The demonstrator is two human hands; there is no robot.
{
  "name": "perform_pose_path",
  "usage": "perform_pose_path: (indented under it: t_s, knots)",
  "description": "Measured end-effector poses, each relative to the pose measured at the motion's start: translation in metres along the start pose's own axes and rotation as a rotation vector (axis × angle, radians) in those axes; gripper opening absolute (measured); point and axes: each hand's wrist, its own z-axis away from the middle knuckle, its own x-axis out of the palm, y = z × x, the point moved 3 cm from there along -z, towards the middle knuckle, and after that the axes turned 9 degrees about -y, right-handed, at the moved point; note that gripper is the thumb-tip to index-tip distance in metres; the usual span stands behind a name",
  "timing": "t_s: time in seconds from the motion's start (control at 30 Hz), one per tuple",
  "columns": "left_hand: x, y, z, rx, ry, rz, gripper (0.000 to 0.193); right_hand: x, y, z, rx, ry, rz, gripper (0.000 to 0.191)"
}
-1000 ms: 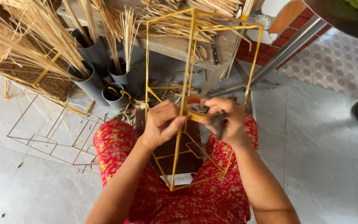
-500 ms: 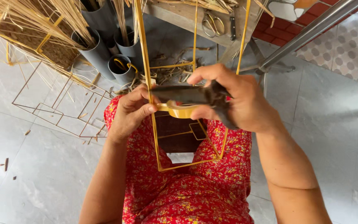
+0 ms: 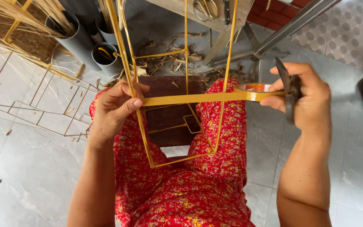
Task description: The person sits on a chair with a bamboo frame across their lap and wraps yellow tape around the frame's joints, cutting the tape with scissors and pressing it in place. They rotate the frame to reach different sides, then pick up and sort through a bundle of thin bamboo sticks.
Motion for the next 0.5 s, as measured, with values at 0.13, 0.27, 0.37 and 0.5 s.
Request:
perform_pose_path:
  t_s: [0.13,0.27,0.37,0.5]
  knots:
    - [0.004,0.004,0.000,-0.008,0.024,-0.024,0.011,0.009,0.018,0.000,-0.022,0.045,-0.025,0.062]
    - [0.008,0.005,0.000,0.009,0.043,-0.031,0.010,0.020,0.033,-0.005,-0.017,0.056,-0.092,0.063]
    - [0.014,0.005,-0.003,0.056,0.074,-0.040,0.010,0.031,0.045,-0.010,-0.026,0.078,-0.105,0.063]
    - [0.025,0.013,-0.002,0.119,0.216,0.088,0.029,0.050,0.054,-0.014,0.009,0.086,-0.100,0.061]
